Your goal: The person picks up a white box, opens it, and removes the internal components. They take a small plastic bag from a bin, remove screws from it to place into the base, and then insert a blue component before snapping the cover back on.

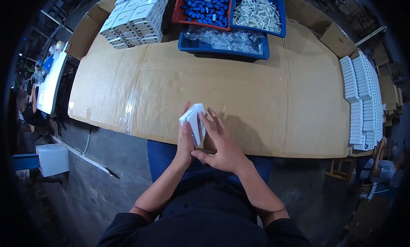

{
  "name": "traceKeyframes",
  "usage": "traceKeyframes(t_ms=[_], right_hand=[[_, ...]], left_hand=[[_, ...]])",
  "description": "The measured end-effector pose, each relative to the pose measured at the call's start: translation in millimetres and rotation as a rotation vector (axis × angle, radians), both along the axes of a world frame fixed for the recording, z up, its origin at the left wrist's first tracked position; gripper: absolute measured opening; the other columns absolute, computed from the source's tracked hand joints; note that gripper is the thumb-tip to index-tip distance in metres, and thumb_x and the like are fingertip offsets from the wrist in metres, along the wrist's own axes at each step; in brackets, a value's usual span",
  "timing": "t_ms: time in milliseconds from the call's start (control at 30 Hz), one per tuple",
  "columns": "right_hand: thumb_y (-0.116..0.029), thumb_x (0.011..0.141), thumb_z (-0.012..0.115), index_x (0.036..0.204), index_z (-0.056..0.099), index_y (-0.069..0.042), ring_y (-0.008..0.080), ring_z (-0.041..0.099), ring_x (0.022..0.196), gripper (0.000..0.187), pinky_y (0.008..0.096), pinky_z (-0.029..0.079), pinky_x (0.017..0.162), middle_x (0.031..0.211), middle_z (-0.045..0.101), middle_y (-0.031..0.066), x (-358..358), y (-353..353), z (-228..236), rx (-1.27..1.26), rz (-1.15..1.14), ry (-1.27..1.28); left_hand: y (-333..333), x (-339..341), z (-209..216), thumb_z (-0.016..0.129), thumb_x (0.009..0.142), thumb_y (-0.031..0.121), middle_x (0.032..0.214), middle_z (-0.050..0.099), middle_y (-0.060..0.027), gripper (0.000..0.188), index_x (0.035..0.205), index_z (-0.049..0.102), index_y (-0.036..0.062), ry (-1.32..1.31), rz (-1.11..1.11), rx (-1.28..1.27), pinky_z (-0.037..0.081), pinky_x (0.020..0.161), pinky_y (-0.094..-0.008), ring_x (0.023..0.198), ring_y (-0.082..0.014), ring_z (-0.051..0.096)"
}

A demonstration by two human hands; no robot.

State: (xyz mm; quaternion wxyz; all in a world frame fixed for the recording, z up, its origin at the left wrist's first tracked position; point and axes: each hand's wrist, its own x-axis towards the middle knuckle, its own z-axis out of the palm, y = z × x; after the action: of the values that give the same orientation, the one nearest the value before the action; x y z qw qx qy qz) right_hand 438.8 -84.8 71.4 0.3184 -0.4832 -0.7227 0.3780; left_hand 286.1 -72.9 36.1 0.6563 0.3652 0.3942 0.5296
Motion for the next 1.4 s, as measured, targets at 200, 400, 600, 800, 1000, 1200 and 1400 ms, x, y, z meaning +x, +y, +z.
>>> traceKeyframes(t_ms=[200, 400, 600, 800, 1000, 1200, 1400], right_hand=[[-0.054, 0.082, 0.082, 0.152, 0.050, -0.003, 0.0418, 0.046, 0.145, 0.092, 0.0568, 0.034, 0.121, 0.158, 0.045, 0.0210, 29.4, 22.0, -27.9, 0.401, 0.112, -0.075], [-0.061, 0.095, 0.063, 0.143, 0.053, 0.009, 0.0441, 0.056, 0.135, 0.086, 0.0546, 0.044, 0.114, 0.147, 0.054, 0.0278, 28.0, 22.1, -36.0, 0.518, 0.117, 0.004], [-0.062, 0.100, 0.056, 0.138, 0.054, 0.016, 0.0492, 0.060, 0.128, 0.087, 0.0530, 0.049, 0.109, 0.139, 0.058, 0.0350, 26.0, 15.6, -50.0, 0.577, 0.049, 0.121], [-0.066, 0.103, 0.047, 0.141, 0.054, 0.014, 0.0455, 0.061, 0.129, 0.089, 0.0483, 0.049, 0.109, 0.139, 0.059, 0.0336, 23.6, 13.0, -52.7, 0.487, -0.021, 0.167], [-0.076, 0.103, 0.028, 0.148, 0.051, 0.008, 0.0288, 0.058, 0.133, 0.098, 0.0404, 0.047, 0.110, 0.148, 0.056, 0.0201, -1.7, 0.0, -48.4, -0.089, -0.233, 0.720], [-0.030, 0.101, 0.062, 0.147, 0.055, 0.002, 0.0316, 0.048, 0.145, 0.056, 0.0386, 0.048, 0.110, 0.161, 0.044, 0.0205, 9.2, 14.0, -38.5, 0.025, -0.087, 0.416], [-0.015, 0.097, 0.062, 0.144, 0.057, 0.004, 0.0334, 0.059, 0.135, 0.051, 0.0405, 0.050, 0.109, 0.150, 0.057, 0.0212, 11.4, 7.0, -51.7, 0.166, -0.080, 0.224]], left_hand=[[-18.8, 11.3, -5.8, 0.031, 0.112, 0.056, 0.134, 0.062, -0.0119, 0.066, 0.150, 0.041, 0.0036, -0.219, -0.294, -0.330, 0.056, 0.098, -0.0352, 0.117, -0.0216, 0.066], [-21.7, 15.1, 3.5, 0.029, 0.111, 0.060, 0.124, 0.062, -0.0090, 0.067, 0.147, 0.044, 0.0054, -0.249, -0.289, -0.385, 0.056, 0.089, -0.0308, 0.108, -0.0166, 0.064], [-23.9, 19.2, 2.9, 0.028, 0.112, 0.059, 0.106, 0.062, -0.0018, 0.060, 0.129, 0.054, 0.0067, -0.169, -0.299, -0.352, 0.053, 0.076, -0.0268, 0.091, -0.0095, 0.061], [-19.7, 21.4, 3.8, 0.027, 0.112, 0.060, 0.103, 0.063, -0.0021, 0.062, 0.128, 0.055, 0.0065, -0.141, -0.286, -0.350, 0.054, 0.081, -0.0296, 0.092, -0.0105, 0.063], [-16.8, 28.4, -7.1, 0.071, 0.098, 0.018, 0.147, 0.041, -0.0195, 0.092, 0.166, 0.011, 0.0020, 0.440, -0.128, 0.265, 0.046, 0.112, -0.0410, 0.134, -0.0295, 0.053], [-1.4, 14.8, -3.3, 0.052, 0.109, 0.021, 0.152, 0.040, -0.0161, 0.073, 0.169, 0.010, 0.0165, -0.109, 0.006, -0.087, 0.047, 0.110, -0.0388, 0.137, -0.0261, 0.049], [-2.9, 18.1, -15.5, 0.044, 0.114, 0.031, 0.147, 0.047, -0.0109, 0.065, 0.167, 0.013, 0.0110, -0.125, -0.037, -0.186, 0.047, 0.105, -0.0326, 0.128, -0.0167, 0.052]])
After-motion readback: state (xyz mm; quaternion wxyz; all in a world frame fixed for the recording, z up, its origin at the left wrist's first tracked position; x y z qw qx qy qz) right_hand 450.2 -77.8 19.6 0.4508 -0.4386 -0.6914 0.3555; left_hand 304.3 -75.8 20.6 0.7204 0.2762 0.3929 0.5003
